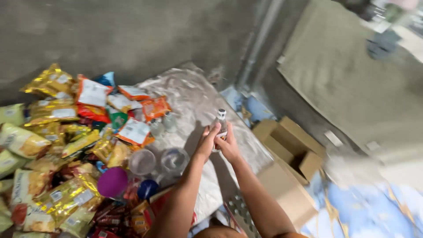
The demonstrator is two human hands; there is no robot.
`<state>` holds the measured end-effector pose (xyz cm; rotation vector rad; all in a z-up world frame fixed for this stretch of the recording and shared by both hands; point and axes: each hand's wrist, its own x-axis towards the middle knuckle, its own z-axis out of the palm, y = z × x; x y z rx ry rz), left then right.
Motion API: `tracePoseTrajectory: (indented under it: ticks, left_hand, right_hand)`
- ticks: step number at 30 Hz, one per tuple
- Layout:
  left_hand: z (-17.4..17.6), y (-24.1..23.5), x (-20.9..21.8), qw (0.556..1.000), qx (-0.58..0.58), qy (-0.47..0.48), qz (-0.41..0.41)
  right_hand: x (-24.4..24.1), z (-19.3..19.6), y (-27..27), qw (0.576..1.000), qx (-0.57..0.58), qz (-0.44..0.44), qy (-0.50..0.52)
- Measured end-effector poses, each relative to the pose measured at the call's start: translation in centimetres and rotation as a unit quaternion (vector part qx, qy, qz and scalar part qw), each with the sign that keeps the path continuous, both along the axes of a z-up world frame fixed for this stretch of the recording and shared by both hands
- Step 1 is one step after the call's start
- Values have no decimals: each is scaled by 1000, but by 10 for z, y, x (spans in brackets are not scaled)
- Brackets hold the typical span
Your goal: Transferring small glass bottles from a pile of stock into a cardboard box organizer.
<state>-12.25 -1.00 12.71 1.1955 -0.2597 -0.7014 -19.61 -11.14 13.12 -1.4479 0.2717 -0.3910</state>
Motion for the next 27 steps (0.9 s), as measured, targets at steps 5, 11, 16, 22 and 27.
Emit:
tracePoseTrajectory:
  ticks: [5,11,16,22,27]
  left_hand:
    - [10,3,-63,995,-30,30,-92]
    - [6,33,-156,963,-137,18,-231]
    - [54,46,-223,953,10,98,-287]
    - [39,28,-274,930,-44,88,-354]
    - [39,14,-316,915,12,79,-396]
  right_hand:
    - [-77,14,4,996,51,-24,-71]
    - [-184,-9,30,990,101,-84,-47]
    - [-257,39,43,984,139,-102,-32]
    - [-329,52,49,969,221,-104,-41]
    - [-383,34,46,954,257,-128,-90]
